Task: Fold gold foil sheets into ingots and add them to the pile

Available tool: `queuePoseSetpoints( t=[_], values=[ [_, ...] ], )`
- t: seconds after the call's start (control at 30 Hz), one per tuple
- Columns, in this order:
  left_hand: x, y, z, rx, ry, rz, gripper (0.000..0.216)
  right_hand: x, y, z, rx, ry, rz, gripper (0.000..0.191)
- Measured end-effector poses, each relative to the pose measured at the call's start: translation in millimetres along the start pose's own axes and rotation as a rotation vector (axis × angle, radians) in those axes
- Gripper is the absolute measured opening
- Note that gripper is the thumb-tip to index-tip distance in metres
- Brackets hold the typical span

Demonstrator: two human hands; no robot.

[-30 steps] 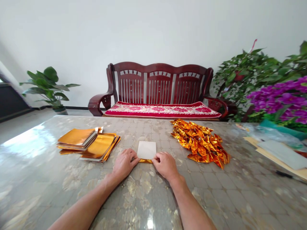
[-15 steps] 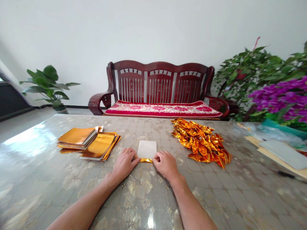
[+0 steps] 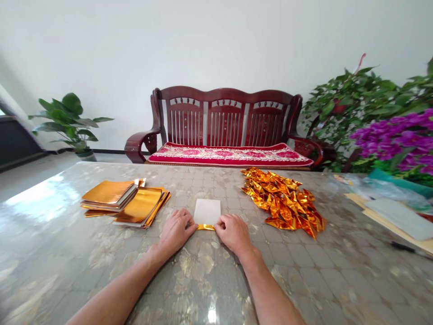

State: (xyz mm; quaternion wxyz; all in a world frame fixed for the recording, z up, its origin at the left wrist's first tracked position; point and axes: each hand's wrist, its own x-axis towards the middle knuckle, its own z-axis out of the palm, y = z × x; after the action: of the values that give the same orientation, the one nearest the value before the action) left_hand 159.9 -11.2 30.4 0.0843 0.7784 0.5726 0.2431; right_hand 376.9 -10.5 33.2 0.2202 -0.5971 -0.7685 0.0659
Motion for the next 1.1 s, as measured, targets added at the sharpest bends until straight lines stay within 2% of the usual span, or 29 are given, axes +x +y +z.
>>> queuePoseSetpoints(
  t=[1.1],
  values=[
    [3.6,3.1,-5.7,0.117,-0.076,-0.09,0.028,0.0,-1.2,0.5,-0.04,-0.02,0.003,0.013]
  ],
)
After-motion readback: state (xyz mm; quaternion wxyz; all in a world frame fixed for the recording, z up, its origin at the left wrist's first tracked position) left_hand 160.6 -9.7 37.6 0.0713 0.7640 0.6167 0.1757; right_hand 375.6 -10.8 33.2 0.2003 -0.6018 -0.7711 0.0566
